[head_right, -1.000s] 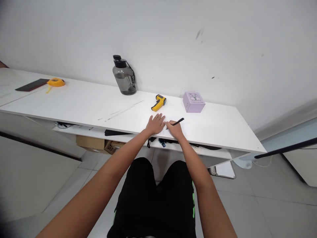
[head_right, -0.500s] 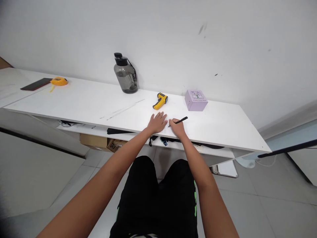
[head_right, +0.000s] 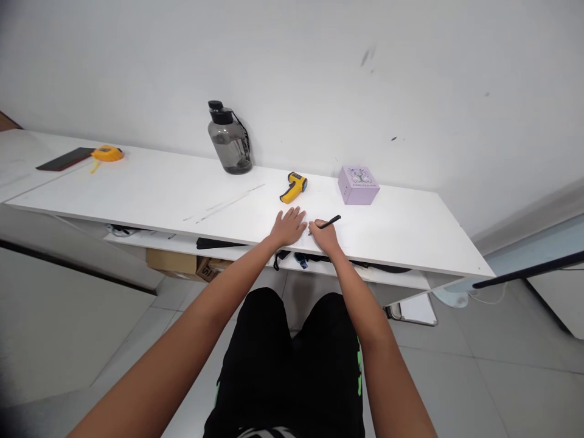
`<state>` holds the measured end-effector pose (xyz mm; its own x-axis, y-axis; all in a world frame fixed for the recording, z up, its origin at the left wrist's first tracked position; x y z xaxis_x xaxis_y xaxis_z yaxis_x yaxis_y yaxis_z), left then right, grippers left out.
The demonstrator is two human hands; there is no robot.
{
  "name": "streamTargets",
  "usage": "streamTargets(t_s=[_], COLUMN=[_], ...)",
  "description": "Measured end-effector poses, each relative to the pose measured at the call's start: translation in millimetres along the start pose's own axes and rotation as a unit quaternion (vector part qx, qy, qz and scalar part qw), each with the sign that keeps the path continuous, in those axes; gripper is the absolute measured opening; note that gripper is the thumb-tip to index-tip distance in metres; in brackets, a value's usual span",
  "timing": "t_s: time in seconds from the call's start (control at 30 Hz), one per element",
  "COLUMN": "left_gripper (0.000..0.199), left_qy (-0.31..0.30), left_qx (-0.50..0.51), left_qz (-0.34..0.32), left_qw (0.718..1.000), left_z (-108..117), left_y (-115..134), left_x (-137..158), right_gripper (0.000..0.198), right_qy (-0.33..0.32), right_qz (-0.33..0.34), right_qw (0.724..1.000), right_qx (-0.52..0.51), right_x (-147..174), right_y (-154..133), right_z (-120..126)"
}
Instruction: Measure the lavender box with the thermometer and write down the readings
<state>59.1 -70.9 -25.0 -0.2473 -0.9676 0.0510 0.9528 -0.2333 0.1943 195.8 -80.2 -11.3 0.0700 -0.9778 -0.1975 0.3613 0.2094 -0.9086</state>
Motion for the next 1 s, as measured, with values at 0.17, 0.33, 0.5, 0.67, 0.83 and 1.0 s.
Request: streamTargets(t_s=[0.17,0.33,0.5,0.67,0.83,1.0], left_gripper=[0.066,0.066,0.066,0.067,0.066,0.065], left_qy=[0.0,0.002,0.006,0.003,0.004,0.005], left_qx=[-0.001,-0.001,0.0,0.0,-0.001,-0.001], left_qz=[0.0,-0.001,-0.003,-0.002,0.0,0.001], left_qw=[1.0,1.0,1.0,1.0,1.0,1.0], left_z=[0.6,0.9,1.3,0.7,1.7,1.9], left_y=[0.5,0.6,0.8,0.6,0.1,-0.2], left_x=[0.6,0.9,0.6,0.4,1.2,1.2], right_gripper=[0.032,0.031,0.031,0.031,0.031,0.038], right_qy=[0.017,0.023,0.014,0.012,0.017,0.049], right_qz=[-0.005,-0.013,-0.018,-0.021,-0.021,-0.009], right_qw=[1.0,1.0,1.0,1.0,1.0,0.997], right_qx=[0.002,0.003,0.001,-0.007,-0.015,-0.052], right_x=[1.6,2.5,2.4,3.2,3.3,2.5], right_y=[0.7,0.9,-1.9,-2.5,-0.4,-2.0], right_z=[2.7,3.9,3.3,3.1,3.3,9.2])
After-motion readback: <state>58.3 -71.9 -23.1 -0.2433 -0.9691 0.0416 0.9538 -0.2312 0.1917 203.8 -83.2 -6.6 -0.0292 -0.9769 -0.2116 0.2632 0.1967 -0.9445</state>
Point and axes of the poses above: each hand's wrist, its own x-axis away from the middle knuckle, its own z-axis out of the back of the hand, y = z × x, the point moved 7 cm from there along -x, towards the middle knuckle, and after that the axes turned 4 degrees about -x, right-handed, at the moved point
